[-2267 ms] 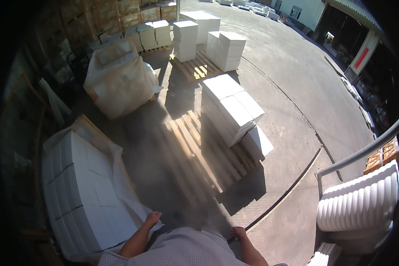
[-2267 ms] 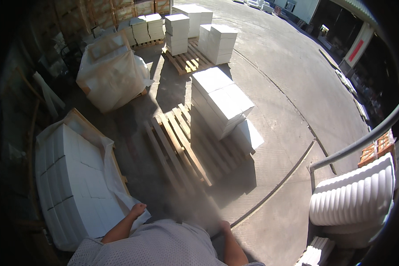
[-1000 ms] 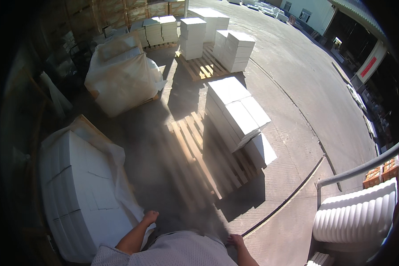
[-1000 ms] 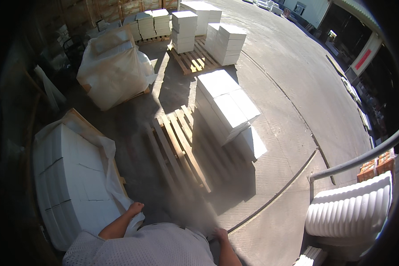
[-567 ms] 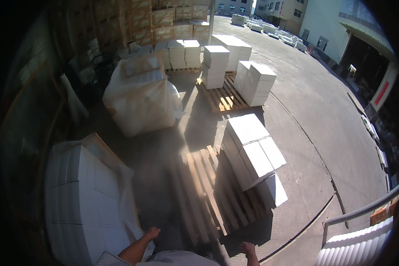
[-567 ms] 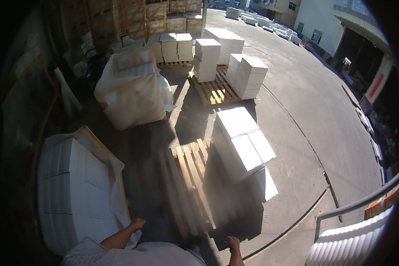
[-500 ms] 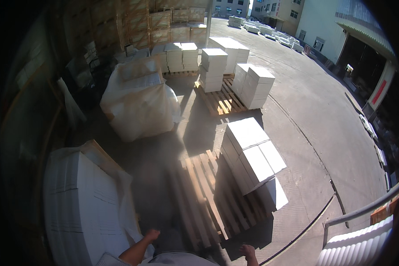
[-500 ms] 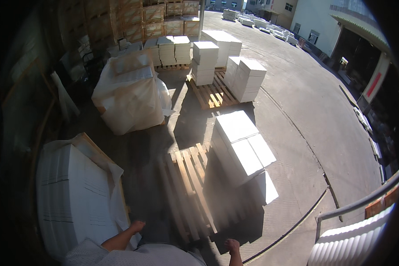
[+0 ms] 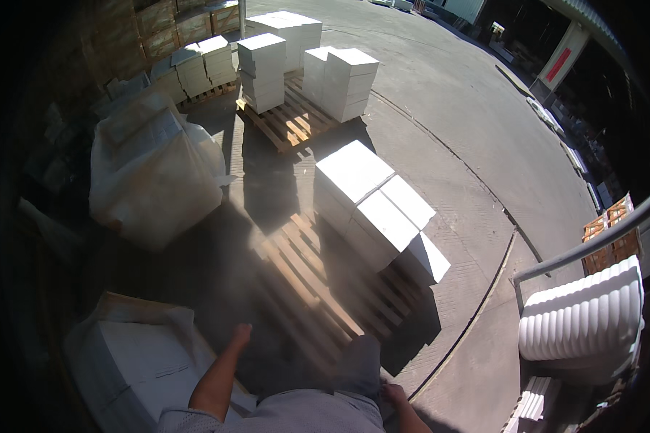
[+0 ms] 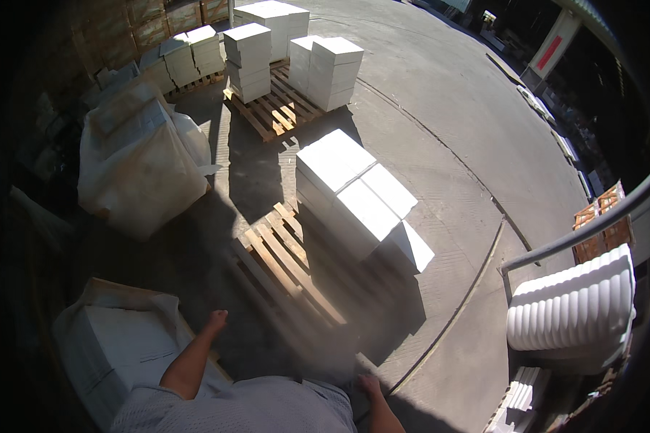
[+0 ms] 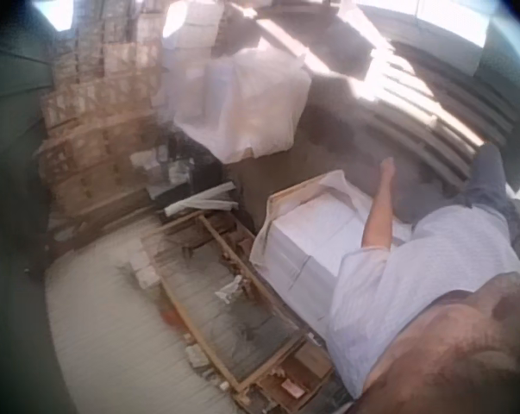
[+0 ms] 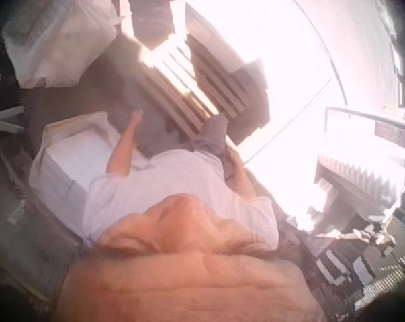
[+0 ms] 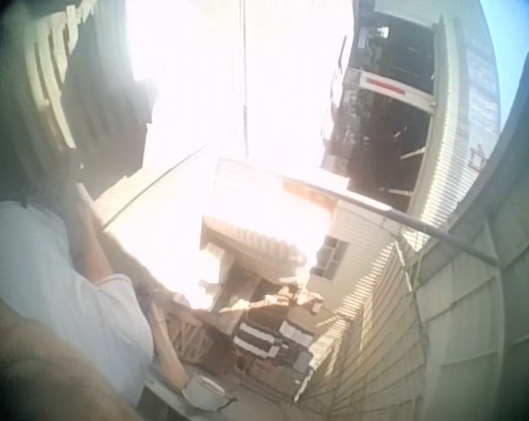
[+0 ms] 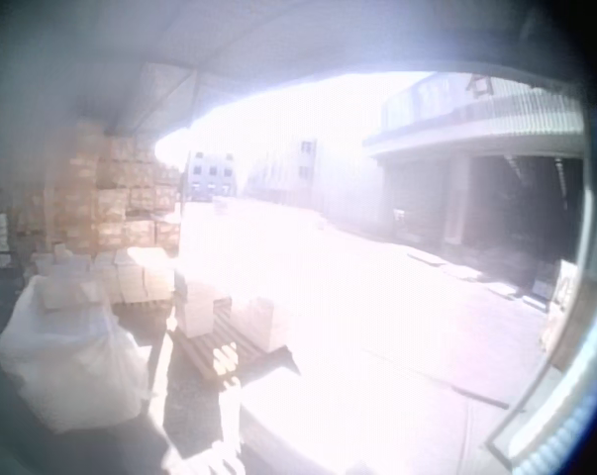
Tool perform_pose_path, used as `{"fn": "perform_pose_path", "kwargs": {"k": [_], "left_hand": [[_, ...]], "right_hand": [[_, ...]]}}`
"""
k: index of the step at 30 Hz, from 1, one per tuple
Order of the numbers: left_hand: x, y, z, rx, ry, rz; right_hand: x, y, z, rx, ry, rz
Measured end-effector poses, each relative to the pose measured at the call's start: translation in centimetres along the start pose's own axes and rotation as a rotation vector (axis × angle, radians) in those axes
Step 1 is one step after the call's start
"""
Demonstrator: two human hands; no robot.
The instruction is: The person repeatedly picks up white rectangular blocks from a pallet and places them onto a stack on another pallet. The person handles the blocks one at a time, moving between two pallets in a warehouse setting.
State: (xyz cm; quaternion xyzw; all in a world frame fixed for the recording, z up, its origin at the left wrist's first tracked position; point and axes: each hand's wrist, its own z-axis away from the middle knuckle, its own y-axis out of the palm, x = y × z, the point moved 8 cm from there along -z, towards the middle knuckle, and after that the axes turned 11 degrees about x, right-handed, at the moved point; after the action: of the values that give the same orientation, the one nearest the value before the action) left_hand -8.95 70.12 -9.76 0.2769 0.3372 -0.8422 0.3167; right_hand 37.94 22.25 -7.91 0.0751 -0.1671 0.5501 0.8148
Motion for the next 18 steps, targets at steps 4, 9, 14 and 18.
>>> {"fn": "perform_pose_path", "kwargs": {"k": [4, 9, 14, 18], "left_hand": [[-1.8, 3.5, -2.8, 0.164, -0.138, 0.100], [-6.9, 9.3, -3.8, 0.252, -0.281, 0.271], [-13.2, 14.8, -6.4, 0.271, -0.366, 0.450], [-17.8, 22.2, -12.6, 0.358, -0.385, 0.515]], "right_hand": [[1.3, -1.1, -3.8, -0.017, -0.348, 0.749], [6.3, -5.5, -10.2, -0.036, -0.412, 0.547], [22.6, -11.4, -16.3, -0.085, -0.372, 0.322], [40.7, -16.1, -19.9, -0.385, -0.478, 0.307]]}}
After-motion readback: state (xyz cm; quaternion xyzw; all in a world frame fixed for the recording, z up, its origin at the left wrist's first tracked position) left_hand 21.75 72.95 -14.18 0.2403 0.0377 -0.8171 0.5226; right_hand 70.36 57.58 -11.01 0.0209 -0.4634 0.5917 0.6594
